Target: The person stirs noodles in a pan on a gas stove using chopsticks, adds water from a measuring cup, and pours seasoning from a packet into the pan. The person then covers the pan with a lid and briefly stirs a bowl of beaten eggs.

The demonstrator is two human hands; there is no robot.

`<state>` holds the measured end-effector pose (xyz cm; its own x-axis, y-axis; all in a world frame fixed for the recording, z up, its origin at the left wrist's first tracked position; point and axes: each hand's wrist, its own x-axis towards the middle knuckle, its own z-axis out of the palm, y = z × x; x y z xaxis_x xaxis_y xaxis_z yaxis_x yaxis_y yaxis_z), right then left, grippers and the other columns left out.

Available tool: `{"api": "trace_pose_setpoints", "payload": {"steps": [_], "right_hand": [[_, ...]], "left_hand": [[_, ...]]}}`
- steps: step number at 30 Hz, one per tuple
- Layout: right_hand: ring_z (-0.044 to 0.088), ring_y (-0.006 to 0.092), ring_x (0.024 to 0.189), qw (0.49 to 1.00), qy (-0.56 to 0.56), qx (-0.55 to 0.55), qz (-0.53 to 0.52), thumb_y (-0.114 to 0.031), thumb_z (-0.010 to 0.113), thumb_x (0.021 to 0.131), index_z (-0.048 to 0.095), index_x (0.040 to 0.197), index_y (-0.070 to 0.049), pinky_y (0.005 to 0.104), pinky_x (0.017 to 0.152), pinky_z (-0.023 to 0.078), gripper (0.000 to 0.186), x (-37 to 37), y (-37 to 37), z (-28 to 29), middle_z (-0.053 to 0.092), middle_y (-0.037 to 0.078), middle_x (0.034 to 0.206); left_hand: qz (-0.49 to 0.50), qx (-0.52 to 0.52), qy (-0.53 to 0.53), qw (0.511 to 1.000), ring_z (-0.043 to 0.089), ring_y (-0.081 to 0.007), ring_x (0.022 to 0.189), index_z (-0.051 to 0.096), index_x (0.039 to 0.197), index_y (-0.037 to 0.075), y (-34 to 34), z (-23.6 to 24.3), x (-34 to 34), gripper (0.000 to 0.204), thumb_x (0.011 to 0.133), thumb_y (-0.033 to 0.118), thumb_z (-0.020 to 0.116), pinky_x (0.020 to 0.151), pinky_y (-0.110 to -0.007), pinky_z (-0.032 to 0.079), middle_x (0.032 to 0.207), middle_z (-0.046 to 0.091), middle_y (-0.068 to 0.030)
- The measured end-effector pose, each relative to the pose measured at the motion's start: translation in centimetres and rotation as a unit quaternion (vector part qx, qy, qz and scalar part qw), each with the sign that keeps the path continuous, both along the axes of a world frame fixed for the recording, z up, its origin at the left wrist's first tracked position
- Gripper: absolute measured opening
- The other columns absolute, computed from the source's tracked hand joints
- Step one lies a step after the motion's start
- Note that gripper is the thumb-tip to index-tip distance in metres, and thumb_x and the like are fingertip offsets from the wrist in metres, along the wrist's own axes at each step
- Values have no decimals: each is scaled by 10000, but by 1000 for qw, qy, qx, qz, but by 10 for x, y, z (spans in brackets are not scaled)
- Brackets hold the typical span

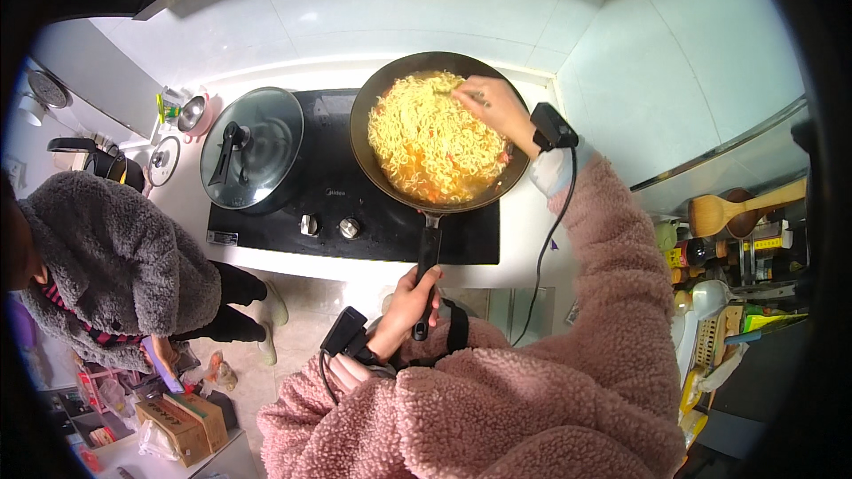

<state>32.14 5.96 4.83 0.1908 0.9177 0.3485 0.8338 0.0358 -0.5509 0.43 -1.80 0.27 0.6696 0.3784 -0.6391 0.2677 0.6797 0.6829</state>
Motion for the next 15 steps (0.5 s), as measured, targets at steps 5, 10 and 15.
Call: {"api": "trace_pose_setpoints", "payload": {"steps": [5, 10, 15], "right_hand": [[615, 256, 688, 995, 82, -46, 13, -254, 574, 874, 668, 804, -27, 348, 656, 489, 256, -14, -29, -16, 655, 121, 789], [556, 197, 545, 992, 66, 37, 99, -193, 549, 886, 604, 699, -7, 365, 541, 419, 269, -22, -62, -4, 601, 87, 613], [506, 91, 513, 993, 98, -13, -64, -188, 562, 899, 642, 766, 15, 240, 476, 397, 256, 3, -103, 33, 587, 55, 607]], "left_hand": [[-2, 7, 7, 1000, 425, -140, 323, 493, 956, 12, 1, 1, 0, 280, 938, 292, 487, 349, -256, 387, 537, 468, -35], [5, 0, 0, 1000, 423, -139, 322, 488, 958, 14, 1, 0, 0, 287, 932, 299, 497, 363, -268, 397, 539, 471, -35], [4, 4, 8, 1000, 418, -150, 318, 479, 955, 13, 2, -1, 0, 283, 933, 295, 497, 381, -283, 414, 533, 465, -40]]}}
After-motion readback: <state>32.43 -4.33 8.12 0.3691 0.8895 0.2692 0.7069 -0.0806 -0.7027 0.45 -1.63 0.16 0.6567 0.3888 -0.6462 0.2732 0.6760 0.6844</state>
